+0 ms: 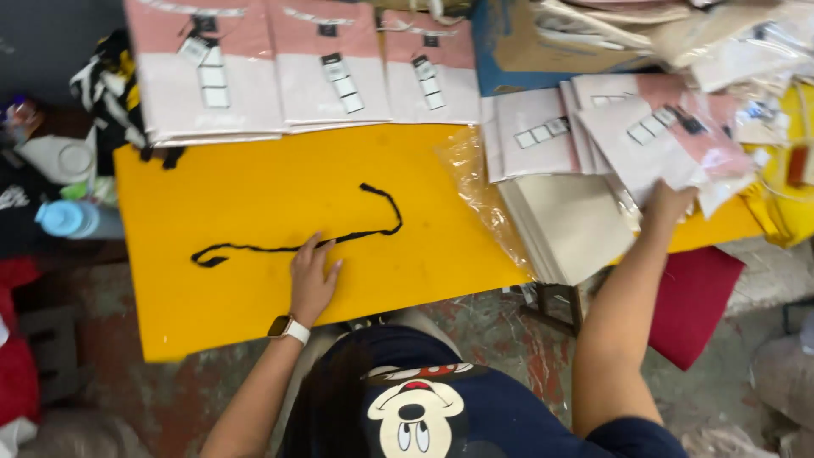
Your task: The person is bagging folded shirts into clear plastic sleeves and stacking them on a work table.
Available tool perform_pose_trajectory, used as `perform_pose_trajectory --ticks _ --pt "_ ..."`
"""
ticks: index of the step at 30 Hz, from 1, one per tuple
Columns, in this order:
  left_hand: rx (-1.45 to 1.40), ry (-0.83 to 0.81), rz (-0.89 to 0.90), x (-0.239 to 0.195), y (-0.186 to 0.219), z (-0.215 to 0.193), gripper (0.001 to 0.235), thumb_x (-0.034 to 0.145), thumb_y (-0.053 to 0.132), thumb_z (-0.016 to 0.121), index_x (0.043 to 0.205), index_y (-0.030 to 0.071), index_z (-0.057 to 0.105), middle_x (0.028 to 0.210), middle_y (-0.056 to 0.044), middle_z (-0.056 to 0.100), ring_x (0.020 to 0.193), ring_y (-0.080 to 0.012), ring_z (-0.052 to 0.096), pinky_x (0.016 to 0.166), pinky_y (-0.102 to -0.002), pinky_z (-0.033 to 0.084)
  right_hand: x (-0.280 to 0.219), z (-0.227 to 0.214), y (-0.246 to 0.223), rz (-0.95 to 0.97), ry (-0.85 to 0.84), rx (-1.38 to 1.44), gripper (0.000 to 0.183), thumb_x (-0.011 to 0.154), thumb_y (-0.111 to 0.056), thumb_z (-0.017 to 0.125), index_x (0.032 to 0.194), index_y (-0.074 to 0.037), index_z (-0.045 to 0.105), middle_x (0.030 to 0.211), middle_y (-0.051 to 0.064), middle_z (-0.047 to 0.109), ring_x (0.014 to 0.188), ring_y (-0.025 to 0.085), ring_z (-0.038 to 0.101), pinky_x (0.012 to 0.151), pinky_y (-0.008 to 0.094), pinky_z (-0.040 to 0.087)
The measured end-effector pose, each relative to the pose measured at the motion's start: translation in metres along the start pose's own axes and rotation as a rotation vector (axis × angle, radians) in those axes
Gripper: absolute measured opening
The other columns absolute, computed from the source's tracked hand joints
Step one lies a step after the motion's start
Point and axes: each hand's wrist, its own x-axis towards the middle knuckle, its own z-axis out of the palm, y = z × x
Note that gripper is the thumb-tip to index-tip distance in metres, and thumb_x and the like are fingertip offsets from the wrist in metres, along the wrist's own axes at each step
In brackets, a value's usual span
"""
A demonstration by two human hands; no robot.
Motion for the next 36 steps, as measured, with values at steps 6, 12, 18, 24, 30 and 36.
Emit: perform_pose_trajectory --ticks 6,12,18,24,30,36 --pt "-0.616 -0.068 -0.270 0.010 -0.005 -0.010 0.054 0.107 0.052 0.046 0.151 0.020 0.049 0.150 -0.013 0.048 0.139 -0.0363 0.048 0.112 -0.057 0.040 -0.362 -0.218 -0.200 -0.428 -0.935 0.315 0.080 0.109 -0.002 0.061 0.160 0.006 0.000 0.159 0.048 0.008 0.148 0.059 0.008 0.115 0.073 0.010" --pt "-0.986 0.022 -0.080 0.014 0.007 -0.078 0.091 0.096 0.030 0.067 0.165 0.020 0.007 0.165 -0.028 0.020 0.147 -0.0496 0.030 0.113 -0.064 0.034 -0.564 -0.133 -0.197 -0.419 -1.450 0.107 0.078 0.097 -0.027 0.068 0.156 0.007 0.030 0.158 0.038 0.028 0.149 0.052 0.022 0.122 0.062 0.019" --pt "-0.583 0.094 -0.234 0.011 -0.073 -0.054 0.069 0.086 -0.003 0.066 0.151 0.014 0.052 0.152 -0.023 0.045 0.146 -0.0390 0.038 0.123 -0.050 0.025 -0.584 0.006 -0.127 -0.722 -1.083 -0.008 0.038 0.101 -0.030 0.071 0.128 -0.010 0.053 0.120 0.009 0.049 0.107 0.026 0.053 0.088 0.037 0.051" --pt "-0.430 0.122 -0.176 0.038 -0.106 0.006 0.066 0.089 0.000 0.066 0.151 0.021 0.054 0.152 -0.021 0.038 0.146 -0.0392 0.037 0.123 -0.050 0.027 -0.563 0.085 -0.071 -0.465 -0.901 0.094 0.006 0.096 -0.019 0.069 0.095 -0.017 0.064 0.090 0.002 0.068 0.091 0.024 0.069 0.078 0.039 0.054" --pt "-0.457 0.049 -0.177 0.054 -0.101 0.022 0.063 0.090 -0.001 0.064 0.148 0.021 0.057 0.152 -0.018 0.038 0.147 -0.0379 0.035 0.122 -0.049 0.027 -0.539 0.026 -0.042 -0.207 -0.581 0.288 0.012 0.098 -0.014 0.065 0.097 -0.015 0.052 0.087 -0.002 0.055 0.073 0.013 0.056 0.065 0.031 0.045" --pt "0.066 0.190 -0.066 0.033 -0.029 -0.034 0.057 0.089 0.019 0.075 0.144 0.014 0.058 0.156 -0.026 0.031 0.146 -0.0448 0.027 0.119 -0.061 0.021 -0.596 -0.019 -0.100 -1.004 -0.603 0.314 0.033 0.099 -0.007 0.064 0.130 -0.003 0.054 0.131 0.021 0.051 0.128 0.044 0.046 0.111 0.051 0.033"
